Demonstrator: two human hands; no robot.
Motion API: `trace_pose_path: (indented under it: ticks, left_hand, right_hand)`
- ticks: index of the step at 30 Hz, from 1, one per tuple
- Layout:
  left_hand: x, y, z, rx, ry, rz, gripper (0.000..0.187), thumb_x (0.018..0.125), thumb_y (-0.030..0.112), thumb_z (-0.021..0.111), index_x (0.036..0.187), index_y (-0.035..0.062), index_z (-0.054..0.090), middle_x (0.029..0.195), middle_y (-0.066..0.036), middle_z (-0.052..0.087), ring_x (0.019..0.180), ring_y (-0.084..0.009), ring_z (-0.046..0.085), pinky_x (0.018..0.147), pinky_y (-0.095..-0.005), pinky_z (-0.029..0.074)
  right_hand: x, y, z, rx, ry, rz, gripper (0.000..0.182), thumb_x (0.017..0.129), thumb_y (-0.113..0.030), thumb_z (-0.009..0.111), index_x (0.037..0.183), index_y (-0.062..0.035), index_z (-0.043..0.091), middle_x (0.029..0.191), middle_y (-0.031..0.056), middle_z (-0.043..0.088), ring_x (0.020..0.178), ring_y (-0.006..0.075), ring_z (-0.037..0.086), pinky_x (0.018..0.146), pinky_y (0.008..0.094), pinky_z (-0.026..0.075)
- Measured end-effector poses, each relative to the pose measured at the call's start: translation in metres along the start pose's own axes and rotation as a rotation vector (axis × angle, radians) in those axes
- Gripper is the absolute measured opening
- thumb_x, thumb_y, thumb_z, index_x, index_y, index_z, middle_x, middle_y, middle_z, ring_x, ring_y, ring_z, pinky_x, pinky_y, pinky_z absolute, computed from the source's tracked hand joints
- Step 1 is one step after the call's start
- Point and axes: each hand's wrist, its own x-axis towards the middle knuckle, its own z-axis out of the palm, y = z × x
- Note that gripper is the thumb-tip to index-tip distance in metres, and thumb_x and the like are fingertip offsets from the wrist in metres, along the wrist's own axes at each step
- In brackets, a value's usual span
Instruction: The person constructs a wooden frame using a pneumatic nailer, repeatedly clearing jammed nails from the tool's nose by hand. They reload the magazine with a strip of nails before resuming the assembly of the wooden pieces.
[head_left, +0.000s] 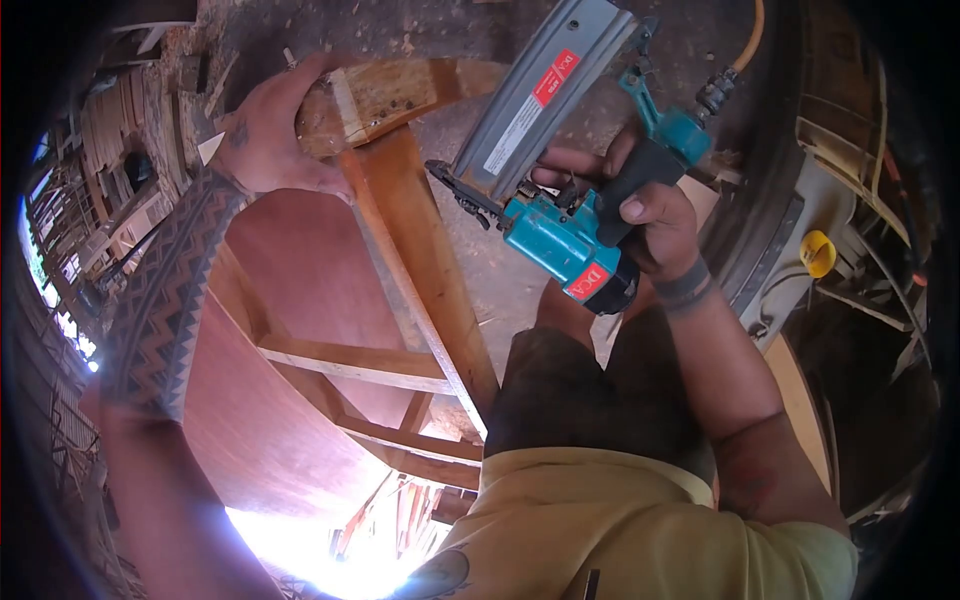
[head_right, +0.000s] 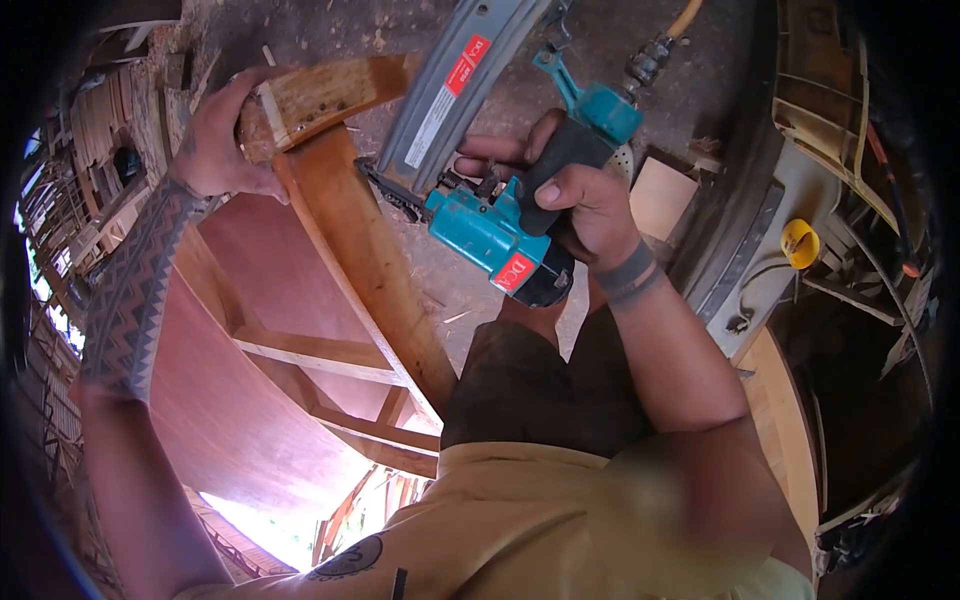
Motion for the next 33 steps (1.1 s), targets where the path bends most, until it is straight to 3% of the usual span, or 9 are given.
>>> trace_pose_path:
  ticks: [7, 11, 12, 14, 17, 20, 27, 30, 33]
  left_hand:
    - [0.002, 0.018, -0.004, 0.09, 0.008, -0.054, 0.127, 0.041, 0.041, 0.108, 0.151, 0.0066, 0.053, 0.131, -0.014, 0.069, 0.128, -0.0343, 0.065, 0.112, -0.0419, 0.047]
    - [-0.01, 0.096, 0.001, 0.153, 0.458, -0.179, 0.112, 0.056, 0.027, 0.103, 0.153, 0.0052, 0.052, 0.146, -0.015, 0.059, 0.138, -0.0345, 0.056, 0.116, -0.046, 0.045]
    - [-0.027, 0.117, 0.016, -0.03, 0.67, -0.259, 0.101, 0.064, 0.021, 0.1, 0.152, 0.0043, 0.052, 0.152, -0.017, 0.053, 0.141, -0.0334, 0.052, 0.117, -0.0483, 0.045]
    - [-0.051, 0.157, 0.061, -0.65, 0.836, -0.039, 0.072, 0.083, 0.019, 0.083, 0.146, 0.0008, 0.053, 0.144, -0.019, 0.056, 0.134, -0.0306, 0.056, 0.11, -0.0442, 0.049]
    - [-0.002, 0.232, 0.154, -1.031, 0.968, -0.26, 0.04, 0.108, 0.021, 0.055, 0.139, -0.0038, 0.052, 0.125, -0.018, 0.064, 0.115, -0.0281, 0.065, 0.093, -0.0312, 0.055]
    - [0.045, 0.245, 0.19, -1.711, 1.0, -0.393, 0.04, 0.109, 0.021, 0.055, 0.144, 0.0023, 0.045, 0.121, -0.011, 0.059, 0.102, -0.0161, 0.058, 0.091, -0.0272, 0.049]
    - [0.042, 0.226, 0.195, -1.587, 0.919, -0.114, 0.074, 0.088, 0.004, 0.086, 0.147, 0.0041, 0.042, 0.124, -0.011, 0.062, 0.122, -0.0237, 0.063, 0.106, -0.0367, 0.051]
    - [0.034, 0.207, 0.207, -1.154, 0.97, -0.04, 0.075, 0.086, 0.009, 0.09, 0.147, 0.0015, 0.047, 0.128, -0.015, 0.065, 0.119, -0.0258, 0.067, 0.099, -0.0388, 0.057]
    - [0.034, 0.2, 0.176, -0.363, 0.968, -0.033, 0.051, 0.089, 0.008, 0.086, 0.133, -0.0031, 0.064, 0.121, -0.021, 0.072, 0.102, -0.0314, 0.075, 0.086, -0.0394, 0.062]
  right_hand:
    - [-0.009, 0.002, -0.004, 0.044, -0.009, -0.021, 0.035, 0.074, -0.008, 0.069, 0.105, -0.0032, 0.052, 0.145, 0.0412, 0.056, 0.136, 0.0523, 0.057, 0.12, 0.0623, 0.042]
    - [-0.018, -0.003, -0.013, 0.229, -0.014, -0.004, 0.036, 0.075, -0.01, 0.07, 0.107, -0.003, 0.055, 0.146, 0.0405, 0.056, 0.136, 0.0529, 0.056, 0.119, 0.0648, 0.042]
    - [-0.021, -0.005, -0.015, 0.274, -0.005, -0.008, 0.036, 0.075, -0.01, 0.071, 0.107, -0.003, 0.056, 0.146, 0.0399, 0.055, 0.136, 0.0535, 0.056, 0.118, 0.0657, 0.042]
    - [-0.029, -0.009, -0.02, 0.358, 0.016, -0.004, 0.037, 0.075, -0.012, 0.071, 0.108, -0.003, 0.058, 0.146, 0.0389, 0.055, 0.136, 0.0546, 0.055, 0.118, 0.0676, 0.042]
    - [-0.03, -0.014, -0.025, 0.396, 0.037, -0.007, 0.039, 0.074, -0.015, 0.072, 0.11, -0.0032, 0.06, 0.145, 0.0384, 0.054, 0.134, 0.0563, 0.054, 0.117, 0.0696, 0.042]
    - [-0.027, -0.018, -0.019, 0.398, 0.068, -0.021, 0.04, 0.074, -0.016, 0.073, 0.108, -0.0031, 0.06, 0.146, 0.0386, 0.053, 0.132, 0.0566, 0.055, 0.116, 0.0683, 0.043]
    - [-0.025, -0.017, -0.024, 0.39, -0.015, 0.013, 0.034, 0.081, -0.019, 0.073, 0.109, -0.0051, 0.061, 0.148, 0.027, 0.056, 0.141, 0.0476, 0.051, 0.118, 0.0625, 0.045]
    - [-0.028, -0.009, -0.04, 0.396, -0.005, 0.047, 0.033, 0.081, -0.019, 0.073, 0.108, -0.0046, 0.06, 0.148, 0.0259, 0.056, 0.139, 0.0478, 0.053, 0.117, 0.063, 0.046]
    - [-0.027, -0.008, -0.026, 0.434, -0.014, 0.042, 0.033, 0.08, -0.018, 0.072, 0.108, -0.0047, 0.061, 0.148, 0.0255, 0.056, 0.137, 0.0484, 0.055, 0.117, 0.0634, 0.046]
